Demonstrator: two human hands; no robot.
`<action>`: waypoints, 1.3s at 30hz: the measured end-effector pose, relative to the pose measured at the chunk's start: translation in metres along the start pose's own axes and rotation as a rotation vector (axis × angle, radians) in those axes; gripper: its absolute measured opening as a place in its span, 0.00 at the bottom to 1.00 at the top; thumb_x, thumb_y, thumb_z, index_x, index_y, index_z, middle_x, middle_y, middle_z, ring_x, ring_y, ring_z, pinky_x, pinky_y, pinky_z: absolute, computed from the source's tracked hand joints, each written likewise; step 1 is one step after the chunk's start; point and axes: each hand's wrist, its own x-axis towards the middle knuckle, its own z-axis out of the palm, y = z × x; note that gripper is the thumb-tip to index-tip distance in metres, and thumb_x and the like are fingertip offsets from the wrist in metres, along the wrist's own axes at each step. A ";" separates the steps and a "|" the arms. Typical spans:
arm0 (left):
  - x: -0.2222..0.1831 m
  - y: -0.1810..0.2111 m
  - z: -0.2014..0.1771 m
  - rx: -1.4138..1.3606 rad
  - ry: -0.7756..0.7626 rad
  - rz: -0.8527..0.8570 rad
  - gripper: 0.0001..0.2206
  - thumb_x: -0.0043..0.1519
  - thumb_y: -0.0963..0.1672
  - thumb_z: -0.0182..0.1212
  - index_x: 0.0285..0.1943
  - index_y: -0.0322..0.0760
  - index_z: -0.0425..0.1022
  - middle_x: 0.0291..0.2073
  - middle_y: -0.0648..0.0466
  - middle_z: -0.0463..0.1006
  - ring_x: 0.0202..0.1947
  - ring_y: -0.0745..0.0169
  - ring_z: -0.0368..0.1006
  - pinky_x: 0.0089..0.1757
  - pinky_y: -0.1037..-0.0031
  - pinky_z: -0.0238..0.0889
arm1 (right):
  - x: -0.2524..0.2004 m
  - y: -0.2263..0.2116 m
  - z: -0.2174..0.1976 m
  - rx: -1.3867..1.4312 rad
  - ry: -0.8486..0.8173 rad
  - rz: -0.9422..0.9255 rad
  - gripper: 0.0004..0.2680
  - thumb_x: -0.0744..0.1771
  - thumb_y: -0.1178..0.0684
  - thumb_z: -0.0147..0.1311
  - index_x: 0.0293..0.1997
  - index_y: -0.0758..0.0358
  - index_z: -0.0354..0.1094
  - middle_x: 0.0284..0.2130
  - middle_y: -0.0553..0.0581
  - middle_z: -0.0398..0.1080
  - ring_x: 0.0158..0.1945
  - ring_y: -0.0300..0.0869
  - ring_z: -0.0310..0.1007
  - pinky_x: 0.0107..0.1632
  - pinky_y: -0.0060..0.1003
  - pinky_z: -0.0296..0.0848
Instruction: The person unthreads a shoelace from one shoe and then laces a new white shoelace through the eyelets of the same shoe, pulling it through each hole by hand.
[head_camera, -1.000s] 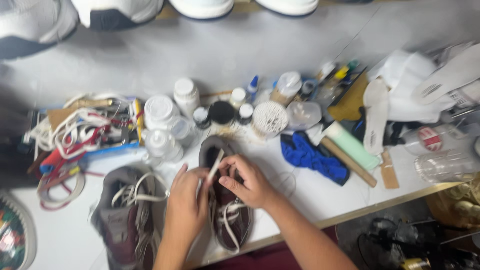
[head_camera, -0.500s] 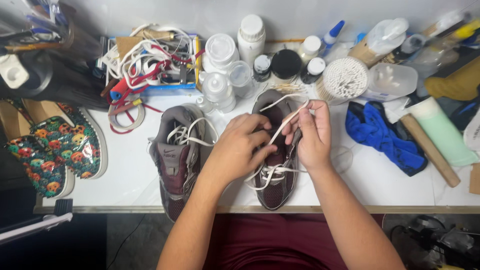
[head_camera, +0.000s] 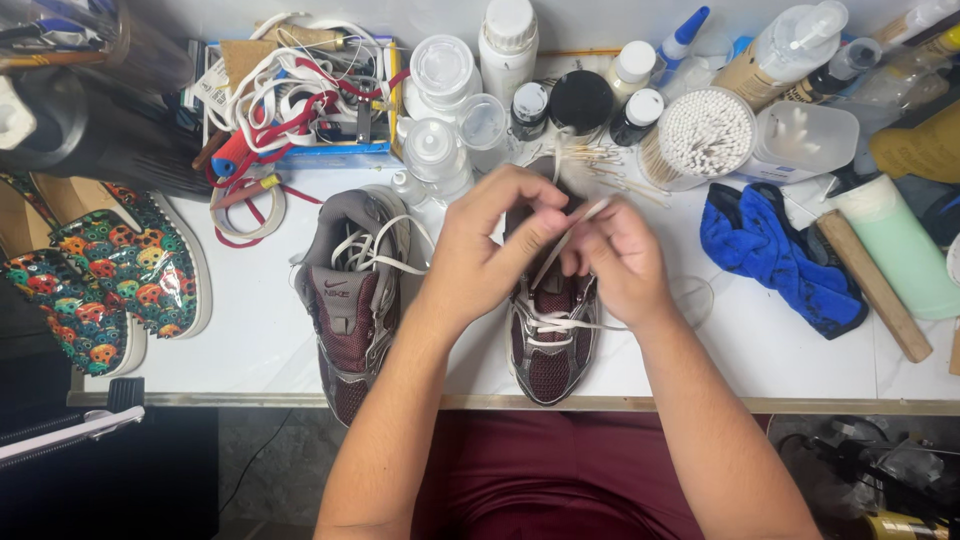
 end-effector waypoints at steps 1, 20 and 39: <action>-0.001 0.002 -0.005 0.109 -0.066 0.030 0.13 0.63 0.47 0.68 0.45 0.31 0.76 0.41 0.49 0.78 0.44 0.56 0.75 0.47 0.70 0.68 | 0.000 0.004 -0.001 0.066 0.065 0.008 0.06 0.74 0.52 0.48 0.50 0.64 0.62 0.31 0.53 0.70 0.32 0.34 0.68 0.36 0.26 0.67; -0.022 -0.013 -0.014 0.077 -0.176 -0.037 0.07 0.64 0.42 0.67 0.46 0.33 0.78 0.48 0.47 0.81 0.50 0.50 0.79 0.52 0.68 0.70 | -0.010 -0.071 0.019 -1.036 -0.308 -0.347 0.08 0.61 0.53 0.65 0.38 0.63 0.75 0.52 0.60 0.68 0.63 0.55 0.63 0.71 0.55 0.58; 0.007 -0.002 -0.025 0.330 -0.526 0.002 0.25 0.50 0.39 0.72 0.57 0.37 0.69 0.37 0.51 0.79 0.46 0.46 0.76 0.48 0.59 0.66 | -0.039 -0.048 0.039 -1.077 -0.156 -0.240 0.04 0.67 0.52 0.57 0.37 0.59 0.72 0.66 0.63 0.60 0.75 0.58 0.45 0.74 0.60 0.40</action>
